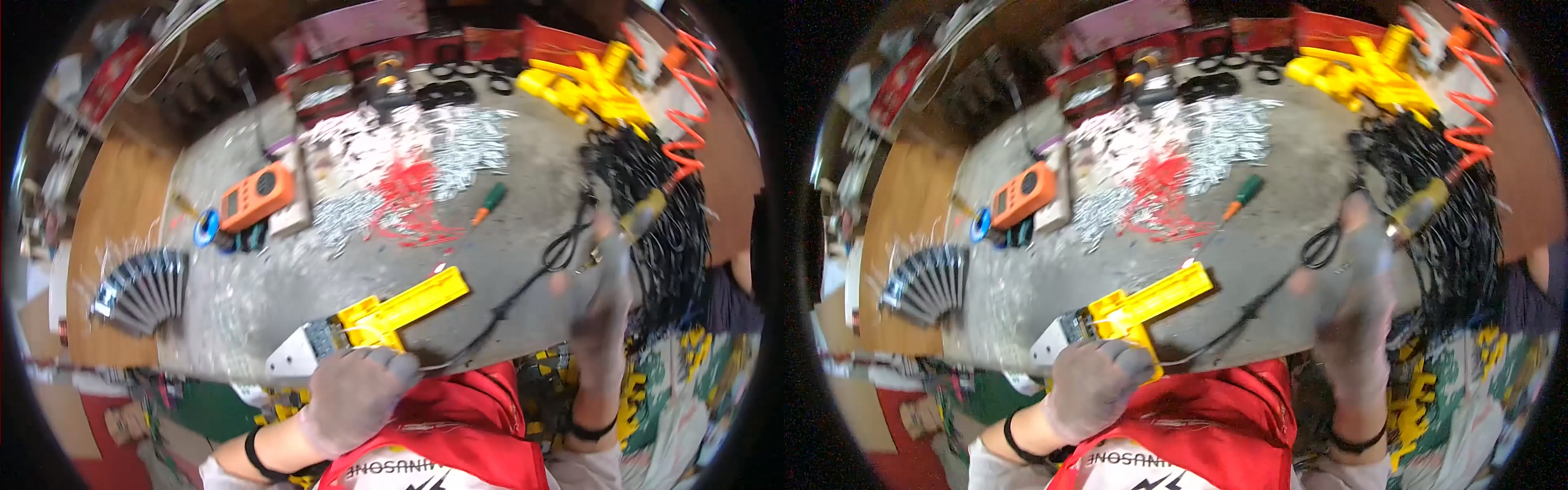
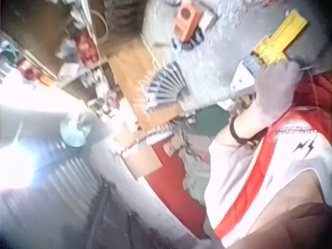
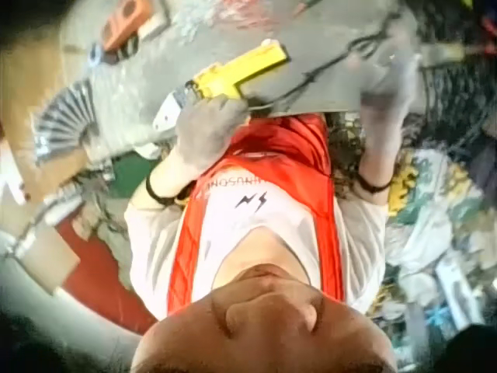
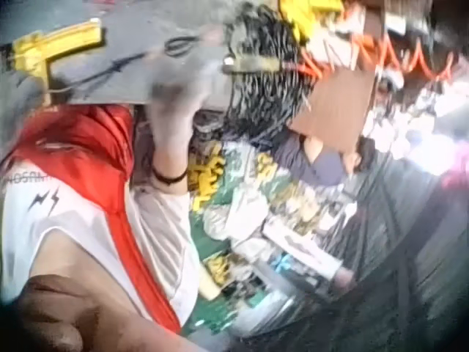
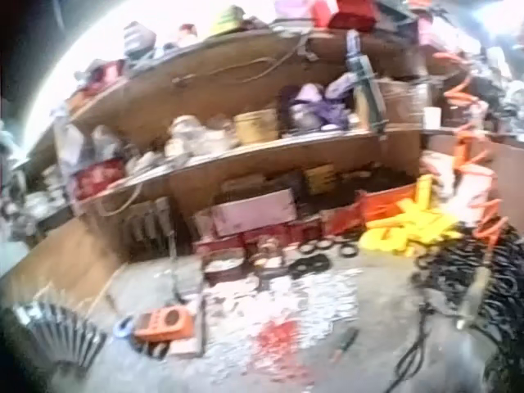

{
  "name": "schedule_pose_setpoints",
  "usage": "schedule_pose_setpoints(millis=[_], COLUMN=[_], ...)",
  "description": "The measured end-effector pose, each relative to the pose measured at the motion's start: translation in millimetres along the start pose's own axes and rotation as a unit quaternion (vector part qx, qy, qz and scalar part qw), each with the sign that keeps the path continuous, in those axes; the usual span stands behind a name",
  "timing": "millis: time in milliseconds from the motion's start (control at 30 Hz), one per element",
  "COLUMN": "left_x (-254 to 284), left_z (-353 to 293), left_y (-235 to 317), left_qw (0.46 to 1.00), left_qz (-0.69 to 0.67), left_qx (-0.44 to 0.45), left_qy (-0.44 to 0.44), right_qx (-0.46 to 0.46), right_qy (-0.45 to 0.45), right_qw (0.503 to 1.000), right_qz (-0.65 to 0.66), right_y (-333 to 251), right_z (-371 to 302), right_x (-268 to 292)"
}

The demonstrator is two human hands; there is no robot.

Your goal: Assembling yellow plastic housings and metal components for an electronic or industrial device using an electric screwdriver.

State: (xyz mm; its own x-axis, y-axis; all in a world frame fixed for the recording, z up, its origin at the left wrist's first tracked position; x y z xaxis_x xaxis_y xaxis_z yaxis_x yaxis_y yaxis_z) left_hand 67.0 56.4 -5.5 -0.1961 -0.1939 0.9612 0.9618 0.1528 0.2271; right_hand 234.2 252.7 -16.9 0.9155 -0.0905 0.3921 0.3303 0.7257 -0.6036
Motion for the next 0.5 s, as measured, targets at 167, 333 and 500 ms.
schedule_pose_setpoints(millis=[167, 333, 500], left_x=[18, 36, 39], left_z=[13, 18, 86], left_y=[-1, -21, -110], left_qw=[0.993, 0.996, 0.984], left_qz=[0.051, -0.002, -0.065], left_qx=[-0.103, -0.074, -0.036], left_qy=[0.039, 0.048, 0.163], right_qx=[0.091, 0.003, -0.273], right_qy=[-0.397, -0.371, -0.210], right_qw=[0.912, 0.909, 0.877], right_qz=[0.043, 0.188, 0.333], right_y=[-81, -80, -46], right_z=[-45, -29, -36], right_x=[-28, -39, -52])
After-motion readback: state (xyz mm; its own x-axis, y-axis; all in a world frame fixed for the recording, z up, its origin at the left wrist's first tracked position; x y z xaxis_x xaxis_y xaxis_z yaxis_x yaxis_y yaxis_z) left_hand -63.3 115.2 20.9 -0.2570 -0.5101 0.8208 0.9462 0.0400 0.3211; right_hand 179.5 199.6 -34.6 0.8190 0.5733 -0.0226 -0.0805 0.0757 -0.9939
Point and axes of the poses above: each hand's wrist, its own z-axis towards the middle knuckle, its own x-axis out of the back of the hand, y = z × x, the point moved 4 cm from there along z, towards the middle knuckle, and after that the axes turned 10 degrees about y, right-handed, at the moved point
